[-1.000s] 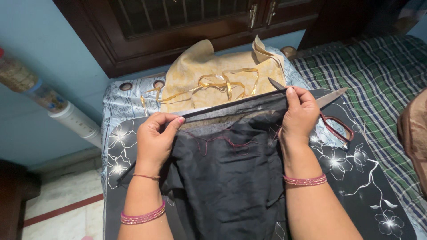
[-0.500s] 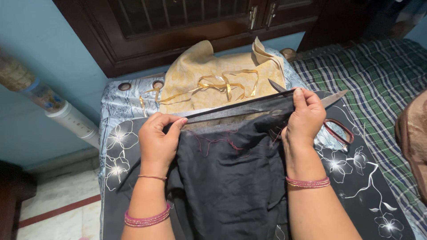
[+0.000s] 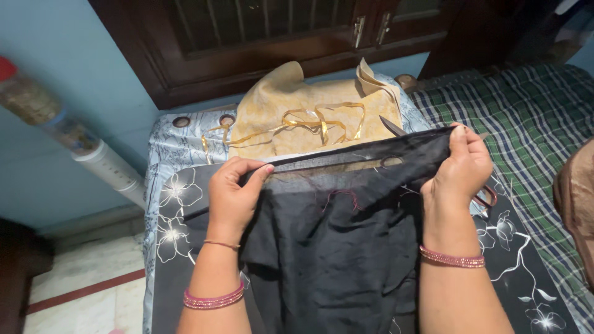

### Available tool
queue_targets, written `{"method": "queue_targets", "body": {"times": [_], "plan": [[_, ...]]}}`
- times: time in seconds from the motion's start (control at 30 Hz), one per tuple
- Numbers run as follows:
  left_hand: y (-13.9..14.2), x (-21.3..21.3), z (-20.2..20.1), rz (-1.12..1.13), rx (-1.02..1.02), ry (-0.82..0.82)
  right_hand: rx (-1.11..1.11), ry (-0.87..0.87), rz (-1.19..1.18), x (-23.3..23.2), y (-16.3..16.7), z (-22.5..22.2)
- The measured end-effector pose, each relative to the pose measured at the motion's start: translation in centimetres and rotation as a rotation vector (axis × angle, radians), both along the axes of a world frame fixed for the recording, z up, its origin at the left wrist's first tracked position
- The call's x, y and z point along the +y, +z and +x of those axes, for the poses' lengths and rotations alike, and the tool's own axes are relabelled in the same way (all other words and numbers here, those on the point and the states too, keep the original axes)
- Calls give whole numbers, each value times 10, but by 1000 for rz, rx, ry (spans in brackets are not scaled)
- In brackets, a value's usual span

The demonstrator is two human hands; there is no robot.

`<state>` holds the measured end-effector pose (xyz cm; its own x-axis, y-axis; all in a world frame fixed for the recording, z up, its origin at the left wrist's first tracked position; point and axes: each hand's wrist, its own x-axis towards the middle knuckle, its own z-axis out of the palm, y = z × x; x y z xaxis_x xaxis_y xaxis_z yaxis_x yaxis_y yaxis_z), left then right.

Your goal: The person hand-sews a black garment laid on a table, using a needle and thread to stitch along the fabric edge. They pull the thread through, adjust and smooth the fabric, and continue stitching, with scissors and a ruler resting nearby.

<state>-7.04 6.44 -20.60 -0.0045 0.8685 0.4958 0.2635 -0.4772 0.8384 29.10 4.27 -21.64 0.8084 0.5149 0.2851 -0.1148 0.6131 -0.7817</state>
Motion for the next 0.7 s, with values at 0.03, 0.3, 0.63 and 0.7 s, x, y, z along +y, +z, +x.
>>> {"method": "queue_targets", "body": {"times": [0.03,0.3,0.63,0.7], "plan": [[-1,2,1,-7,10,20,-53,-1,-30,-1,4,-5],[-9,8,4,-18,-9,53,-994,-84,-255,-32,49,-81],[-18,20,3,-25,73,80,-1422,375,-750,-93,54,-152],[-19,21,5,-11,112,96,-1538,258,-690,-95,46,-151]]}}
